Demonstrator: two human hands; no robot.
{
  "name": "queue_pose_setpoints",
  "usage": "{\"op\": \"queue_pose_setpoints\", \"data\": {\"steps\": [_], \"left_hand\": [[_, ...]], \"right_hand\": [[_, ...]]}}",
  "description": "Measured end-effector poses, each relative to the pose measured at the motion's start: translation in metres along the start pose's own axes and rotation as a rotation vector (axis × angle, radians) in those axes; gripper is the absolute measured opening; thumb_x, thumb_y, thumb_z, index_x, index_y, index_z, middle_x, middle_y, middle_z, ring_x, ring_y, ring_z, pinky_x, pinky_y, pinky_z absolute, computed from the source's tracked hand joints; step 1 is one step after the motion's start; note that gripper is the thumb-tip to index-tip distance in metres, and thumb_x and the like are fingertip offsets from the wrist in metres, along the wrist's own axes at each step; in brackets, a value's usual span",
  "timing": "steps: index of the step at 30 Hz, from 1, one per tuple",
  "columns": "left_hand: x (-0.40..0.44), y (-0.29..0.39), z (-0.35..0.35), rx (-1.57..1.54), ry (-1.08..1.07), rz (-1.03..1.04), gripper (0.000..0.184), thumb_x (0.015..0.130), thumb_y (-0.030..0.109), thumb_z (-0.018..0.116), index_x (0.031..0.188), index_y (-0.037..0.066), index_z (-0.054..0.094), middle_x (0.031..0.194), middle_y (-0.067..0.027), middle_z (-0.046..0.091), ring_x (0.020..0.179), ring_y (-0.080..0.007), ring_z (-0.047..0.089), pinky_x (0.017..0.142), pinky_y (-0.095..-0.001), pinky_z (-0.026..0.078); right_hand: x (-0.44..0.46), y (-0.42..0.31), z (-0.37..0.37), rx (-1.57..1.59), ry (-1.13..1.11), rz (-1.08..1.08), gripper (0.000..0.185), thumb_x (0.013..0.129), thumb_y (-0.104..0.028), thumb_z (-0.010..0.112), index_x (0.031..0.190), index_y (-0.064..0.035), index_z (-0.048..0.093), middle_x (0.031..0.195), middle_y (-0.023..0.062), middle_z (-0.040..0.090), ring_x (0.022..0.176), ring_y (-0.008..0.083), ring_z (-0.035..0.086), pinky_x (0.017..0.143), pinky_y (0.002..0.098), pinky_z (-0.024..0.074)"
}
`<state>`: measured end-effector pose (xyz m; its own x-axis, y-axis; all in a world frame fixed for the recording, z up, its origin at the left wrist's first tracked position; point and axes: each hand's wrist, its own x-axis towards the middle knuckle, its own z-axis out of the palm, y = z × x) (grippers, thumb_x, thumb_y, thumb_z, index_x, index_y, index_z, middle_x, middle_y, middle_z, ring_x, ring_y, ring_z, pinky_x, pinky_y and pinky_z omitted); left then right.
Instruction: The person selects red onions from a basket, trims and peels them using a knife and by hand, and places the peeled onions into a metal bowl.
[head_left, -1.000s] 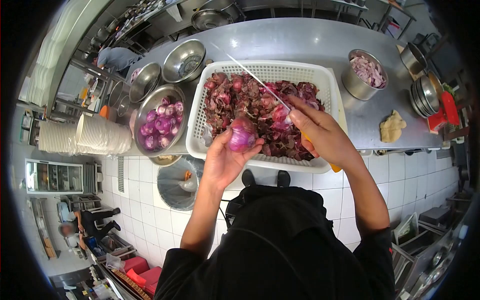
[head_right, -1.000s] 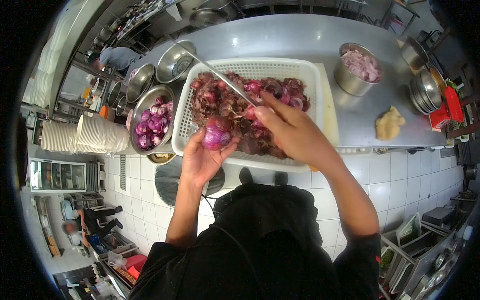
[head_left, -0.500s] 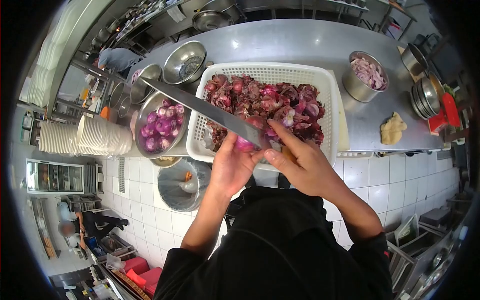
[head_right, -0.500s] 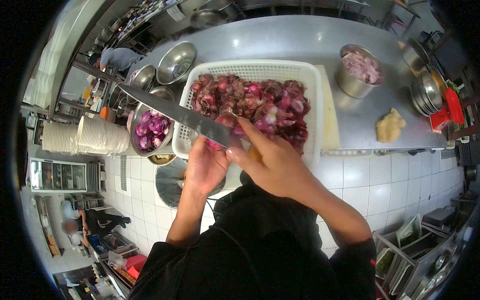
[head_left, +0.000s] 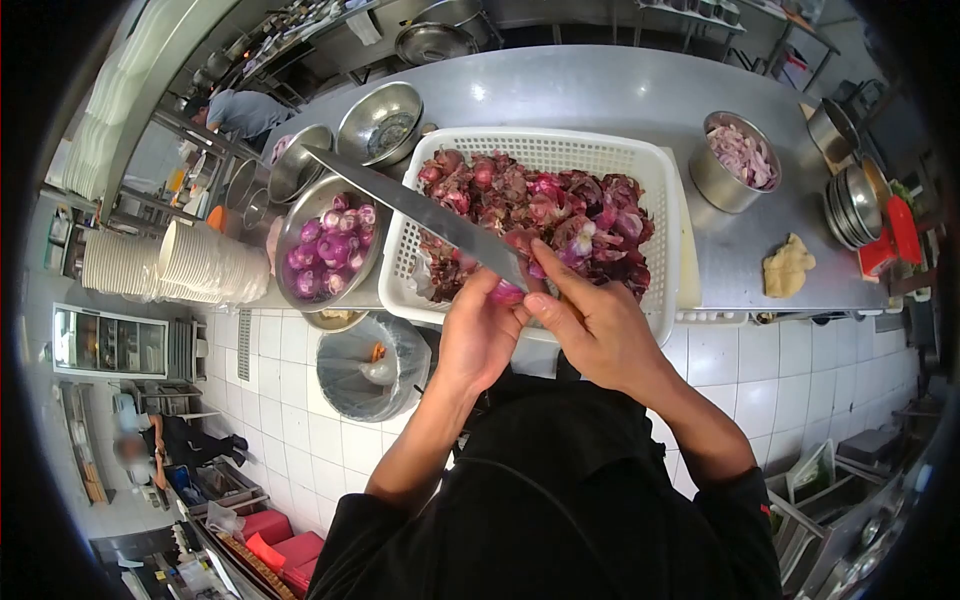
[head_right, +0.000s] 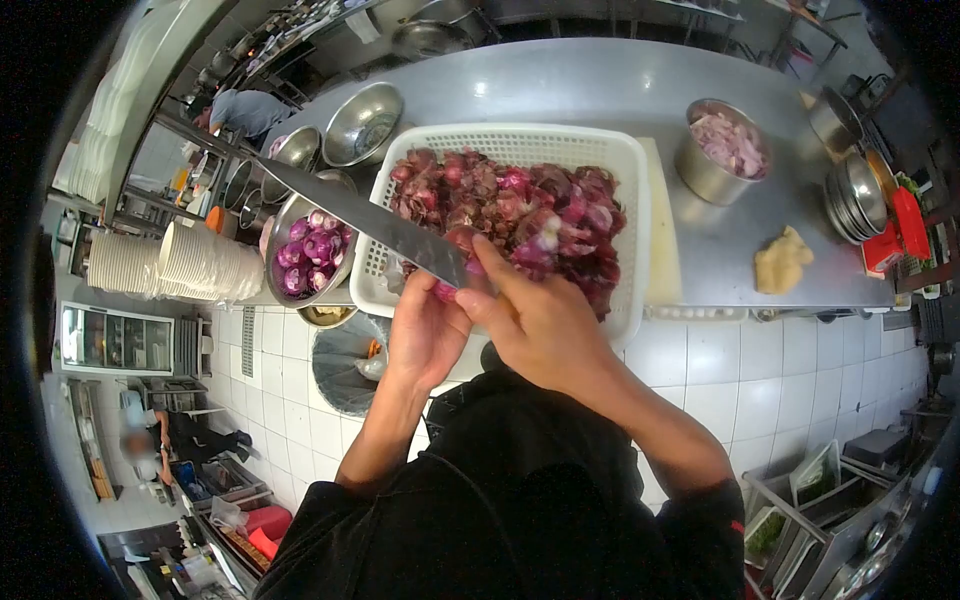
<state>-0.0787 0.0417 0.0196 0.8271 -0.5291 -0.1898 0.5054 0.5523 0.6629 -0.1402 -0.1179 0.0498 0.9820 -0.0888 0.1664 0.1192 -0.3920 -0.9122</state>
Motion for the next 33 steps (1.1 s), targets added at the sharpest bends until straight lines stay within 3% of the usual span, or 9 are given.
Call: {"op": "queue_pose_setpoints", "data": {"steps": [2,5,8,17,23,26,29,32,33], "left_hand": [[0.001,0.005,0.006,-0.003,0.019,-0.001,0.034,0.101,0.024,0.052,0.126,0.002,0.056,0.116,-0.0062,0.064,0.105,-0.0176,0.061,0.096,-0.0373,0.050],[0.007,0.010,-0.010,0.083,-0.031,-0.034,0.041,0.099,0.025,0.055,0.132,0.000,0.055,0.124,-0.0094,0.065,0.111,-0.0196,0.062,0.094,-0.0391,0.050],[0.011,0.018,-0.019,0.143,-0.064,-0.059,0.038,0.099,0.024,0.056,0.128,0.000,0.058,0.120,-0.0100,0.066,0.109,-0.0203,0.063,0.092,-0.0406,0.051],[0.012,0.022,-0.017,0.124,-0.022,-0.085,0.039,0.098,0.026,0.057,0.126,-0.001,0.059,0.116,-0.0103,0.067,0.106,-0.0215,0.064,0.090,-0.0445,0.054],[0.013,0.026,-0.007,0.027,0.045,-0.109,0.039,0.097,0.030,0.058,0.123,0.001,0.060,0.112,-0.0105,0.068,0.103,-0.0234,0.066,0.095,-0.0478,0.054],[0.013,0.027,-0.005,-0.016,0.032,-0.200,0.036,0.097,0.032,0.058,0.119,0.004,0.061,0.109,-0.0096,0.069,0.101,-0.0224,0.066,0.095,-0.0469,0.054],[0.015,0.019,-0.011,-0.087,0.088,-0.173,0.037,0.097,0.033,0.057,0.120,0.004,0.060,0.111,-0.0105,0.069,0.104,-0.0238,0.067,0.094,-0.0459,0.056],[0.016,0.020,-0.011,-0.045,0.071,-0.193,0.040,0.100,0.031,0.052,0.126,0.001,0.057,0.119,-0.0144,0.067,0.106,-0.0282,0.068,0.091,-0.0449,0.058],[0.015,0.021,-0.007,0.003,0.063,-0.189,0.040,0.100,0.031,0.052,0.125,0.001,0.058,0.120,-0.0147,0.067,0.106,-0.0279,0.068,0.092,-0.0449,0.058]], "right_hand": [[0.000,0.004,0.003,-0.004,0.021,-0.040,0.054,0.096,-0.035,0.062,0.133,0.0050,0.057,0.062,0.0195,0.059,0.057,0.0372,0.064,0.058,0.0391,0.0495],[0.003,0.005,0.001,0.006,0.010,0.033,0.050,0.097,-0.035,0.060,0.131,0.0010,0.060,0.064,0.0192,0.061,0.060,0.0352,0.066,0.061,0.0374,0.0505],[0.009,-0.005,-0.013,0.040,-0.064,0.133,0.047,0.098,-0.036,0.059,0.131,-0.0022,0.062,0.068,0.0187,0.063,0.065,0.0330,0.068,0.065,0.0357,0.0513],[0.018,0.010,-0.022,0.068,-0.052,0.173,0.049,0.100,-0.041,0.056,0.131,-0.0030,0.063,0.072,0.0165,0.065,0.067,0.0213,0.066,0.069,0.0331,0.0498],[0.028,0.011,-0.036,0.028,-0.118,0.367,0.057,0.101,-0.041,0.055,0.146,-0.0066,0.049,0.073,0.0110,0.063,0.065,0.0150,0.059,0.068,0.0296,0.0477],[0.028,0.018,-0.036,0.144,-0.138,0.305,0.060,0.101,-0.039,0.055,0.151,-0.0091,0.041,0.076,0.0095,0.064,0.065,0.0125,0.056,0.067,0.0297,0.0472],[0.032,0.006,-0.043,0.160,-0.228,0.428,0.069,0.097,-0.042,0.062,0.151,-0.0052,0.040,0.093,0.0138,0.069,0.078,0.0160,0.064,0.076,0.0303,0.0499],[0.032,0.021,-0.031,0.116,-0.140,0.188,0.085,0.087,-0.042,0.074,0.151,0.0006,0.037,0.114,0.0209,0.068,0.101,0.0228,0.068,0.090,0.0323,0.0500],[0.033,0.024,-0.028,0.098,-0.113,0.132,0.084,0.086,-0.032,0.076,0.151,0.0016,0.036,0.120,0.0177,0.065,0.103,0.0186,0.065,0.090,0.0301,0.0501]]}}
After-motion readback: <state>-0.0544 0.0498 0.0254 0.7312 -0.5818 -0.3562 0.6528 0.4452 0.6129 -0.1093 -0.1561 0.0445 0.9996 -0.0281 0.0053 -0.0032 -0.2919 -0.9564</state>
